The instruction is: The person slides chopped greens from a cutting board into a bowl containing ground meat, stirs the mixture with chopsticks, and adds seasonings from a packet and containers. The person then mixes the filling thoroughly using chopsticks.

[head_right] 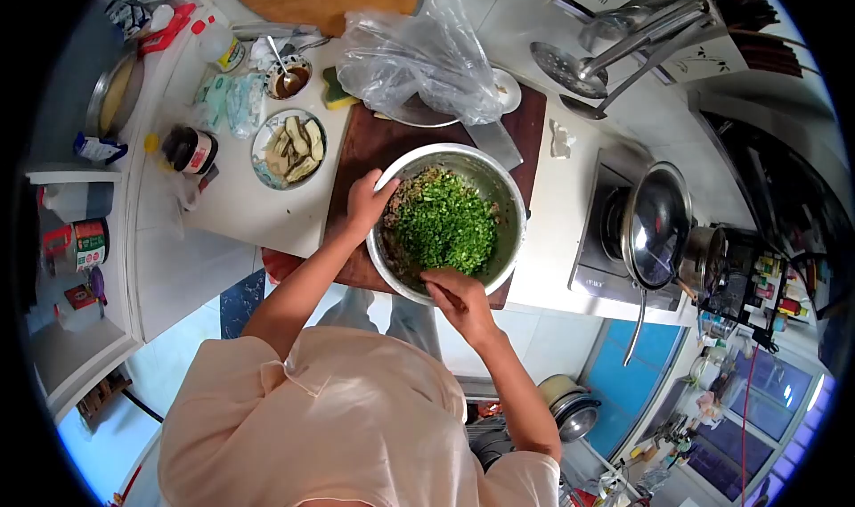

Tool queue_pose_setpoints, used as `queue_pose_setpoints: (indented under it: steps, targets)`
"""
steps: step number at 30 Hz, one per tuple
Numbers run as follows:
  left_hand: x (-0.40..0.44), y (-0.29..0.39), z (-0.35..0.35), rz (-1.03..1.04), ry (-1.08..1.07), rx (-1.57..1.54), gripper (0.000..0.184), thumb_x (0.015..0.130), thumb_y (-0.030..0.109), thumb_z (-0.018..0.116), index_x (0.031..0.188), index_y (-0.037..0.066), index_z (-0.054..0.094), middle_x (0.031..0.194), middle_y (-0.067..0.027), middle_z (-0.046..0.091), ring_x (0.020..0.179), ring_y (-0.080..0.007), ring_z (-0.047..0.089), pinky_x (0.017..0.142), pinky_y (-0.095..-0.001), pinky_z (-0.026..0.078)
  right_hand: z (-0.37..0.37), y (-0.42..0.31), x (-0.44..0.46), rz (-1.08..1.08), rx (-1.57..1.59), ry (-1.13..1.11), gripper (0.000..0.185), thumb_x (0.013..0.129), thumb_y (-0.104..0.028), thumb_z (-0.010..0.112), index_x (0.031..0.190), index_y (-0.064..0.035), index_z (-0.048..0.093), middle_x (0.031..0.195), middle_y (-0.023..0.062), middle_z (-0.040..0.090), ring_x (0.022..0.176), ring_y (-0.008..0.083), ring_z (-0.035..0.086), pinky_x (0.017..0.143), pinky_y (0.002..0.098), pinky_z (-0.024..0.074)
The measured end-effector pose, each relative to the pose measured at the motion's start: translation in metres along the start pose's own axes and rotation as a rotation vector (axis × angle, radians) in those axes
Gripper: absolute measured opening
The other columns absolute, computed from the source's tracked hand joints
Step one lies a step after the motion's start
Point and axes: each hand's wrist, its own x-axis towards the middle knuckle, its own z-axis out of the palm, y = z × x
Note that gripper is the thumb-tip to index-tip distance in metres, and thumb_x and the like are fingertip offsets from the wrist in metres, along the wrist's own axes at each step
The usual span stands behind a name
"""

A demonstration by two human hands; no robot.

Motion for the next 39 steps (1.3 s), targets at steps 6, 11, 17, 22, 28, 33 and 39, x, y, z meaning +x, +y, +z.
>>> queue_pose_setpoints:
  steps: [6, 11, 17, 22, 28, 33, 39]
  targets:
    - [-0.001, 0.001, -0.001, 0.052, 0.017, 0.027, 0.036, 0.082, 0.029, 0.069, 0.074, 0.000, 0.049, 0.064, -0.0196, 0.054, 0.060, -0.0372, 0.056, 0.054, -0.0425, 0.041, -0.036, 0.022, 0.008, 0.050, -0.081, 0.121, 0.016, 0.084, 0.002, 0.065, 0.101, 0.0029, 0.065, 0.090, 0.0141, 0.066, 0.077, 0.0201, 0.062, 0.068, 0.0268, 0.0481]
    - [-0.005, -0.002, 0.000, 0.084, 0.029, 0.008, 0.036, 0.082, 0.029, 0.069, 0.073, 0.000, 0.049, 0.064, -0.0195, 0.054, 0.059, -0.0369, 0.055, 0.054, -0.0423, 0.041, -0.078, 0.002, -0.028, 0.045, -0.054, 0.229, 0.014, 0.086, 0.006, 0.060, 0.099, 0.0051, 0.065, 0.091, 0.0142, 0.065, 0.078, 0.0198, 0.064, 0.071, 0.0271, 0.0510]
    - [-0.001, 0.004, -0.002, 0.070, 0.022, 0.037, 0.036, 0.083, 0.028, 0.069, 0.073, 0.000, 0.049, 0.065, -0.0197, 0.054, 0.060, -0.0373, 0.055, 0.053, -0.0426, 0.040, -0.059, 0.067, -0.046, 0.006, -0.002, 0.201, 0.010, 0.087, 0.002, 0.062, 0.096, 0.0047, 0.065, 0.094, 0.0159, 0.067, 0.080, 0.0217, 0.065, 0.073, 0.0281, 0.0525]
    - [-0.002, 0.004, -0.002, 0.098, 0.032, 0.066, 0.034, 0.083, 0.025, 0.069, 0.073, 0.000, 0.049, 0.066, -0.0195, 0.056, 0.061, -0.0373, 0.056, 0.054, -0.0422, 0.042, -0.021, 0.051, 0.004, -0.203, -0.072, 0.035, 0.014, 0.089, -0.002, 0.060, 0.101, 0.0020, 0.065, 0.094, 0.0165, 0.067, 0.084, 0.0242, 0.066, 0.074, 0.0307, 0.0530]
    - [-0.002, 0.003, -0.004, 0.049, -0.028, 0.031, 0.033, 0.083, 0.025, 0.068, 0.074, 0.000, 0.049, 0.070, -0.0204, 0.056, 0.067, -0.0393, 0.056, 0.058, -0.0445, 0.042, -0.062, 0.068, 0.048, 0.077, 0.249, 0.156, 0.016, 0.093, -0.003, 0.056, 0.103, 0.0063, 0.065, 0.095, 0.0125, 0.067, 0.085, 0.0178, 0.065, 0.076, 0.0270, 0.0545]
    - [-0.001, 0.003, -0.002, 0.022, -0.025, -0.005, 0.034, 0.083, 0.025, 0.069, 0.073, 0.000, 0.048, 0.066, -0.0192, 0.054, 0.062, -0.0348, 0.054, 0.056, -0.0424, 0.041, -0.100, 0.078, -0.032, 0.154, -0.054, 0.136, 0.020, 0.096, -0.006, 0.052, 0.104, 0.0063, 0.065, 0.092, 0.0131, 0.067, 0.086, 0.0183, 0.065, 0.077, 0.0278, 0.0531]
    - [-0.003, 0.007, -0.004, -0.067, -0.059, -0.049, 0.035, 0.081, 0.024, 0.070, 0.073, 0.000, 0.047, 0.064, -0.0201, 0.052, 0.061, -0.0393, 0.054, 0.055, -0.0439, 0.040, -0.024, 0.072, -0.001, -0.025, -0.021, 0.133, 0.009, 0.088, 0.000, 0.060, 0.092, 0.0027, 0.067, 0.090, 0.0152, 0.068, 0.078, 0.0229, 0.066, 0.071, 0.0287, 0.0509]
